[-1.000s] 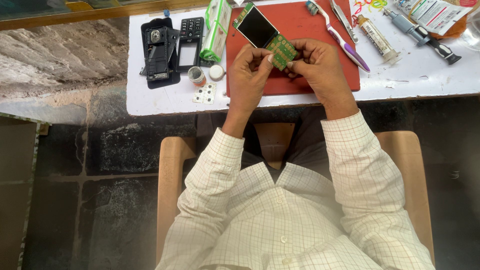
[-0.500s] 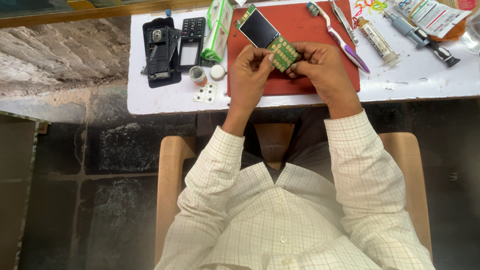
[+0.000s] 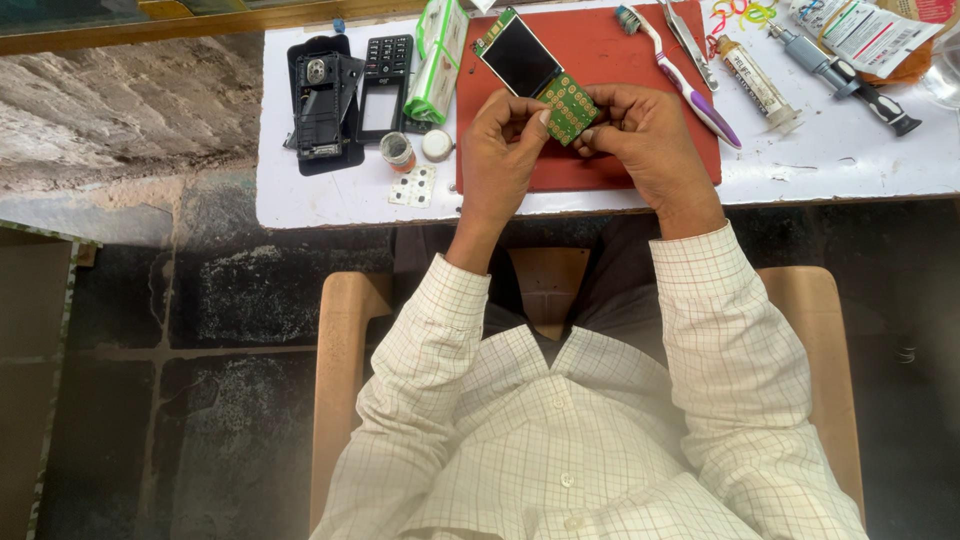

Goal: The person works on a disassembled mobile phone, using a soldering iron on the keypad area and a toothbrush to clean the device. They handle small components and adhesive pads, placing them on the keypad assembly.

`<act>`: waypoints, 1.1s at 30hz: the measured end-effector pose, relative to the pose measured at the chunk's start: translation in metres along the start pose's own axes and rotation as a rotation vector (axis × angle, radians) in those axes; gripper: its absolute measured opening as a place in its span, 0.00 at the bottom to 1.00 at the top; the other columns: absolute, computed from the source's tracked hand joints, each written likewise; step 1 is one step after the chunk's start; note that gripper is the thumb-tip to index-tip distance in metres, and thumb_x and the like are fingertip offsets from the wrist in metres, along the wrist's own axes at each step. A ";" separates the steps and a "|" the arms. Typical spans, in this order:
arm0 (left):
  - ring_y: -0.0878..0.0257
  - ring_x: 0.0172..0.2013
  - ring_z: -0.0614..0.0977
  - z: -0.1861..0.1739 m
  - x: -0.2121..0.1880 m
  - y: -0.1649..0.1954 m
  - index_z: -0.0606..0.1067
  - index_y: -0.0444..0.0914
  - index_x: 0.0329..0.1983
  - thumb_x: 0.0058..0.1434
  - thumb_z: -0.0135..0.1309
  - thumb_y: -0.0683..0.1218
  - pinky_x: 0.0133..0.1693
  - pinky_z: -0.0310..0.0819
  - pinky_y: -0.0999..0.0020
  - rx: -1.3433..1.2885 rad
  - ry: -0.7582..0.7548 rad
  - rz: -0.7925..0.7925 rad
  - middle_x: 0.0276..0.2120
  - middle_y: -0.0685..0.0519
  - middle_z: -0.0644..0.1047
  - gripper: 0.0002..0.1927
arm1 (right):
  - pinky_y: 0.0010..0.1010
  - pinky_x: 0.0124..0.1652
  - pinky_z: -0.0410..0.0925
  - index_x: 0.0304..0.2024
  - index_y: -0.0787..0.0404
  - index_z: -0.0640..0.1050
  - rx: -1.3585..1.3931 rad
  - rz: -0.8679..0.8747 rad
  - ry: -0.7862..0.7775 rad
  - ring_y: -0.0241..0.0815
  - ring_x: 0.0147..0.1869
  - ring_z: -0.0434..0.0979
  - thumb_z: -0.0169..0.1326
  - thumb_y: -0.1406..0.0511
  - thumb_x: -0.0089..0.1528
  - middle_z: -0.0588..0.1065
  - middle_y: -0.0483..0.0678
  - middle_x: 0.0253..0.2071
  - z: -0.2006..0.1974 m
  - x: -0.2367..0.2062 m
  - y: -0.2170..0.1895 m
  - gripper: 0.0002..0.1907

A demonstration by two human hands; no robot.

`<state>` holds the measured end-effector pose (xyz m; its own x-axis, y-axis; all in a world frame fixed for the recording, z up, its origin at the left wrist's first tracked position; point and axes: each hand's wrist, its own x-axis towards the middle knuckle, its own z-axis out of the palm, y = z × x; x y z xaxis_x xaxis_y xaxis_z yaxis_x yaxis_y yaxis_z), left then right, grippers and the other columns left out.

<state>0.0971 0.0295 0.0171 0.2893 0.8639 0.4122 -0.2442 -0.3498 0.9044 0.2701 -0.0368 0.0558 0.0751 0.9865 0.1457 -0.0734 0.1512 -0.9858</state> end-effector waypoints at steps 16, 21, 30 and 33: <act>0.70 0.37 0.81 -0.001 0.000 0.002 0.78 0.32 0.41 0.68 0.57 0.40 0.42 0.81 0.76 0.022 -0.011 -0.006 0.36 0.56 0.74 0.05 | 0.23 0.43 0.76 0.56 0.71 0.78 -0.009 -0.018 0.005 0.33 0.41 0.79 0.52 0.81 0.62 0.80 0.50 0.42 -0.001 -0.001 0.002 0.19; 0.70 0.37 0.81 -0.001 -0.001 0.003 0.79 0.32 0.41 0.68 0.57 0.40 0.42 0.80 0.76 0.035 -0.006 -0.012 0.36 0.56 0.74 0.05 | 0.23 0.43 0.76 0.56 0.71 0.78 -0.011 -0.028 -0.002 0.32 0.41 0.79 0.52 0.80 0.62 0.80 0.49 0.42 -0.001 -0.002 0.003 0.19; 0.70 0.38 0.81 -0.001 -0.001 0.003 0.79 0.32 0.41 0.68 0.57 0.40 0.42 0.80 0.76 0.032 -0.014 -0.008 0.36 0.56 0.75 0.04 | 0.22 0.43 0.76 0.56 0.70 0.78 -0.014 -0.031 -0.003 0.32 0.41 0.80 0.53 0.80 0.63 0.80 0.49 0.43 -0.002 -0.002 0.004 0.19; 0.70 0.38 0.81 -0.001 -0.001 0.002 0.78 0.32 0.41 0.68 0.57 0.40 0.42 0.81 0.75 0.022 -0.021 -0.009 0.36 0.56 0.74 0.04 | 0.22 0.42 0.76 0.56 0.70 0.78 -0.027 -0.027 0.001 0.32 0.41 0.80 0.53 0.79 0.63 0.80 0.49 0.42 -0.002 -0.002 0.003 0.18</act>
<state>0.0955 0.0283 0.0186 0.3105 0.8593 0.4064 -0.2214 -0.3504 0.9100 0.2716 -0.0385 0.0520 0.0776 0.9820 0.1721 -0.0446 0.1759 -0.9834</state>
